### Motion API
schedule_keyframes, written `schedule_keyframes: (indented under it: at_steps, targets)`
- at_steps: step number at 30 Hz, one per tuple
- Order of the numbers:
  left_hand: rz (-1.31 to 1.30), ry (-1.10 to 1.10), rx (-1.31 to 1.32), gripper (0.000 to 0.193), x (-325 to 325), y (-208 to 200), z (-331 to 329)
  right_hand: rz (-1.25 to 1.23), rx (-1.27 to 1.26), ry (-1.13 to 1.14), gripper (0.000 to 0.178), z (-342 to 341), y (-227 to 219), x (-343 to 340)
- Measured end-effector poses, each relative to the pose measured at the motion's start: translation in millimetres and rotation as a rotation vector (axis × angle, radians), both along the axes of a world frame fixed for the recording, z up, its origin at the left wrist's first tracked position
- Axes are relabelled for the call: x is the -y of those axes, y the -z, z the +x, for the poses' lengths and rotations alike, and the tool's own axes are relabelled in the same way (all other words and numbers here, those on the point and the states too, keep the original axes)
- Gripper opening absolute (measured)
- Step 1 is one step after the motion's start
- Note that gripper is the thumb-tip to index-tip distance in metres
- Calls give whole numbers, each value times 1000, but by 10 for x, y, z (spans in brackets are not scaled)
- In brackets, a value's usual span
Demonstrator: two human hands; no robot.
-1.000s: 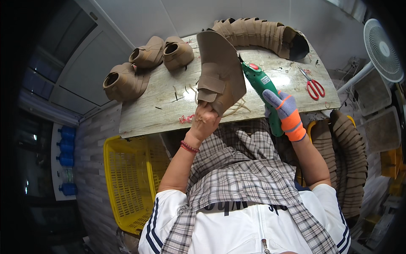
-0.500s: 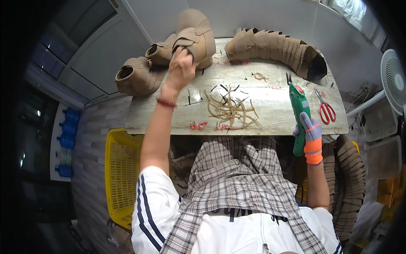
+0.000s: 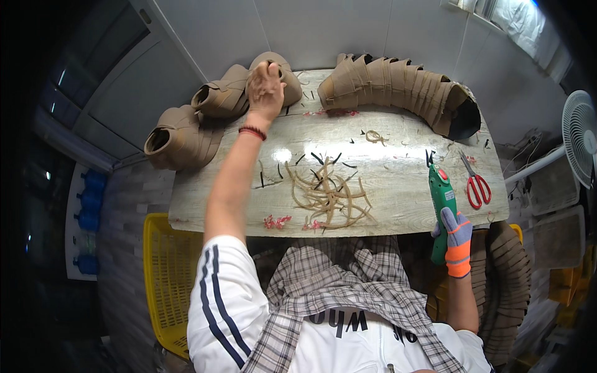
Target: The person uses a rotary cutting tool to trim the edges of shoe upper components. They pick up each piece from a yellow basket, trim the edges, and place the finished pieces on the table.
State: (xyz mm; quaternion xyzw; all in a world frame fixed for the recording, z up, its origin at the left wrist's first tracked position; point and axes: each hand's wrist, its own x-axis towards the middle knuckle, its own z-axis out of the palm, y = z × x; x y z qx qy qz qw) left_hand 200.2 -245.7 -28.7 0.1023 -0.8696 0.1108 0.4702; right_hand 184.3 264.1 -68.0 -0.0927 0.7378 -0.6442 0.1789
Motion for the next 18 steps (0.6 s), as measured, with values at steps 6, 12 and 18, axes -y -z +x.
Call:
schedule_keyframes:
  at_steps: [6, 12, 18]
  targets:
    - [1413, 411, -300, 33, -496, 1201, -392, 10, 44, 15, 34, -51, 8, 146]
    - [1879, 747, -219, 38, -513, 1188, -1033, 37, 41, -11, 35, 27, -45, 149]
    - [1185, 264, -21, 34, -813, 1242, -956, 14, 71, -33, 34, 49, 25, 121]
